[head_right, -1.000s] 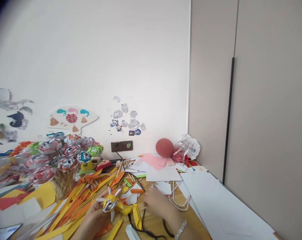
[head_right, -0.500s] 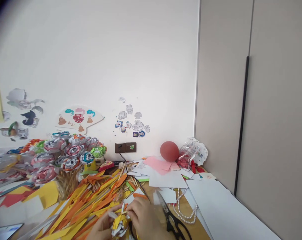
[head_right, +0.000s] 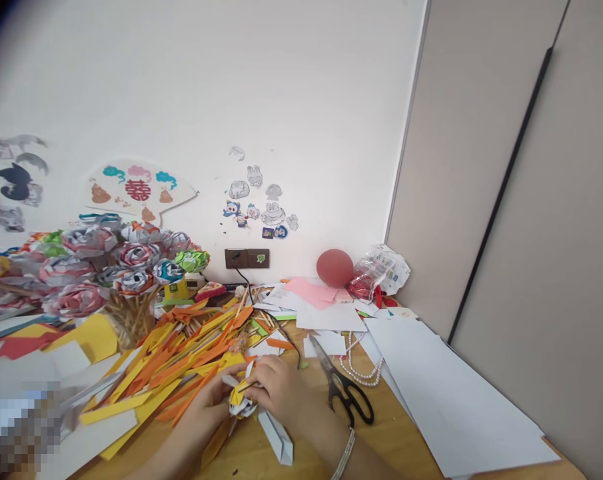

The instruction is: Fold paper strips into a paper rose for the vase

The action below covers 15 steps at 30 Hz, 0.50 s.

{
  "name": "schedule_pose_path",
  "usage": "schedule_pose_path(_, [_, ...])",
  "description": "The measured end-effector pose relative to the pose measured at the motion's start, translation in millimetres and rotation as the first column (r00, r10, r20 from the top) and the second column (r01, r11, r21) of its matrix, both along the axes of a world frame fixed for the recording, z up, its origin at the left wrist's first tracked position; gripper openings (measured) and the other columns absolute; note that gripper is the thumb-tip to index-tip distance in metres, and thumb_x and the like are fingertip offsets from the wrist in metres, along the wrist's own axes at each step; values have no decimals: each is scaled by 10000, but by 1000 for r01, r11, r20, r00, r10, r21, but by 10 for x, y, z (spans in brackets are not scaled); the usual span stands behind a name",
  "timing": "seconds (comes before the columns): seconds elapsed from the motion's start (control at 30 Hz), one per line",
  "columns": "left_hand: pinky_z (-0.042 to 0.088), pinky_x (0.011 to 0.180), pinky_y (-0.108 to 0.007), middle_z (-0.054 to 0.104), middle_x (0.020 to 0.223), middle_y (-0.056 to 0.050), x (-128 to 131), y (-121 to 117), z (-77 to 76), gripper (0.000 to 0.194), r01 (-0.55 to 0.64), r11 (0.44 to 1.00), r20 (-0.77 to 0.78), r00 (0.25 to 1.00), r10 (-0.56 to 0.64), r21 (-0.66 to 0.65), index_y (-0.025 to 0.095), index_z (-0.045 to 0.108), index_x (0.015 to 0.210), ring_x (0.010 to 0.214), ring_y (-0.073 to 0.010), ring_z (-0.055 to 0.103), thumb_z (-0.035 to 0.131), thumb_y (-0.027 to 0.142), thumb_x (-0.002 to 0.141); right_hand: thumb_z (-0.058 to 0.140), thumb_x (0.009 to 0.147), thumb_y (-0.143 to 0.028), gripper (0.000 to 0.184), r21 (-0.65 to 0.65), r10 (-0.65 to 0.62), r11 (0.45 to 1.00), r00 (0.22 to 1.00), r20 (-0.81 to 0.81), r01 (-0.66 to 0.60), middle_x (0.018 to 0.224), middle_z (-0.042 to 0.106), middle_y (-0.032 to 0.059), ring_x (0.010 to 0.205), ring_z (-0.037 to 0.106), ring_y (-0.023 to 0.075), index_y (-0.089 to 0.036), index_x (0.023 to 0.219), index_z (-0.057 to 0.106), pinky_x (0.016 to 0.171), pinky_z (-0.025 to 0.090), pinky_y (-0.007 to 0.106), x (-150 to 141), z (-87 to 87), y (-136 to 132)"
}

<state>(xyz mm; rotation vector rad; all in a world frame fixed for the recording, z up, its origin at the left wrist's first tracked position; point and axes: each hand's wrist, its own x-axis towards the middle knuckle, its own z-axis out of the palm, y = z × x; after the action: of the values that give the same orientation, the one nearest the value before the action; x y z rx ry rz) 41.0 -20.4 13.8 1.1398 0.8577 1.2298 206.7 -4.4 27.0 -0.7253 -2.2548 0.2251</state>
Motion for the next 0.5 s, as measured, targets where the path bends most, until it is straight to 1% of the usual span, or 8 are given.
schedule_pose_path(0.1, [463,770,-333,711,889,-54,-4,-6,2,412,4,1000,-45,999,-3,25,184,646,942,905,-255,621,634,41,556,572,869,-322,145,-19,-8,1000,1000,0,8,841,583,25,812,541,159,-178,858,576,719,439,265,20,-8,19])
schedule_pose_path(0.17, [457,811,-344,705,935,-57,-10,2,-4,434,3,999,-74,997,0,45,183,626,979,939,-252,613,607,44,568,549,883,-307,134,6,-25,1000,1000,-1,25,827,585,24,802,544,156,-180,847,571,710,437,256,26,7,18])
schedule_pose_path(0.27, [452,839,-346,702,936,-50,-22,19,-18,480,12,998,-125,992,-4,68,183,607,1013,942,-243,615,553,32,560,451,926,-266,185,112,-67,992,997,49,61,788,590,30,758,541,156,-178,804,558,674,432,250,18,52,-4])
schedule_pose_path(0.37, [459,827,-346,700,917,-50,-27,34,-37,479,16,994,-174,985,2,105,175,597,1026,912,-235,620,530,45,570,370,947,-256,256,259,-131,962,981,147,90,752,593,40,710,535,164,-179,777,545,639,421,260,3,71,-19])
schedule_pose_path(0.43, [465,823,-348,694,920,-53,-28,46,-56,484,12,992,-194,981,12,123,169,587,1038,901,-230,620,516,52,574,358,942,-247,258,345,-177,933,964,198,101,735,599,45,680,536,172,-175,776,543,619,413,271,-4,53,-16])
schedule_pose_path(0.5, [470,831,-355,686,932,-60,-29,58,-79,487,19,990,-229,973,13,140,159,574,1052,900,-228,619,511,62,578,368,928,-232,238,383,-206,917,952,225,108,724,609,43,659,544,173,-173,778,543,605,408,273,-8,24,-7])
